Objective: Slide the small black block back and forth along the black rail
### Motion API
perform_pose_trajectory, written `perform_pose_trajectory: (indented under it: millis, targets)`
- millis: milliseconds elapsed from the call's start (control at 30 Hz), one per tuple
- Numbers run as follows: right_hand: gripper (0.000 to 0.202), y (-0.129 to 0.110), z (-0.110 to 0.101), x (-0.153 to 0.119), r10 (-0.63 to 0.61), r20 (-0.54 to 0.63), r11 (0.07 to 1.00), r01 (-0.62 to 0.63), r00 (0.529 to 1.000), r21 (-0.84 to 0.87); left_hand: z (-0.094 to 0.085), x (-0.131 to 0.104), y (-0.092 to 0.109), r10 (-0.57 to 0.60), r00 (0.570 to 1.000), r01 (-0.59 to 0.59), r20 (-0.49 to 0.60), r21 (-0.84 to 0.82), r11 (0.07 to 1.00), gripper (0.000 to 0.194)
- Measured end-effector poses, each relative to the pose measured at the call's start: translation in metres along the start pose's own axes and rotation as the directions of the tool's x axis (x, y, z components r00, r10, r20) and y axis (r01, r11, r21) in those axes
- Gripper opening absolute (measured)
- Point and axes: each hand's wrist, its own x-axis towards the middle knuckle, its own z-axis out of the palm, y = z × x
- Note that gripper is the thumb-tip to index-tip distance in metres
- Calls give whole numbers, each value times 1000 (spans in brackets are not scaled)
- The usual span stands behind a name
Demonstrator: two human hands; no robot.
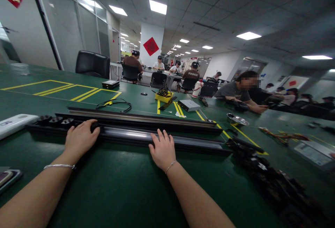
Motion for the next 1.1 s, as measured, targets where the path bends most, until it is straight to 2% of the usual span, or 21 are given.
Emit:
perform_pose_trajectory:
  millis: [867,1100]
  targets:
    - [44,0,2,0,-3,-27,1000,4,1000,9,4,4,-6,7,999,-10,49,53,999,56]
    - [44,-1,1,-1,8,-9,1000,-8,1000,-10,6,5,-8,24,999,-25,26,56,998,55]
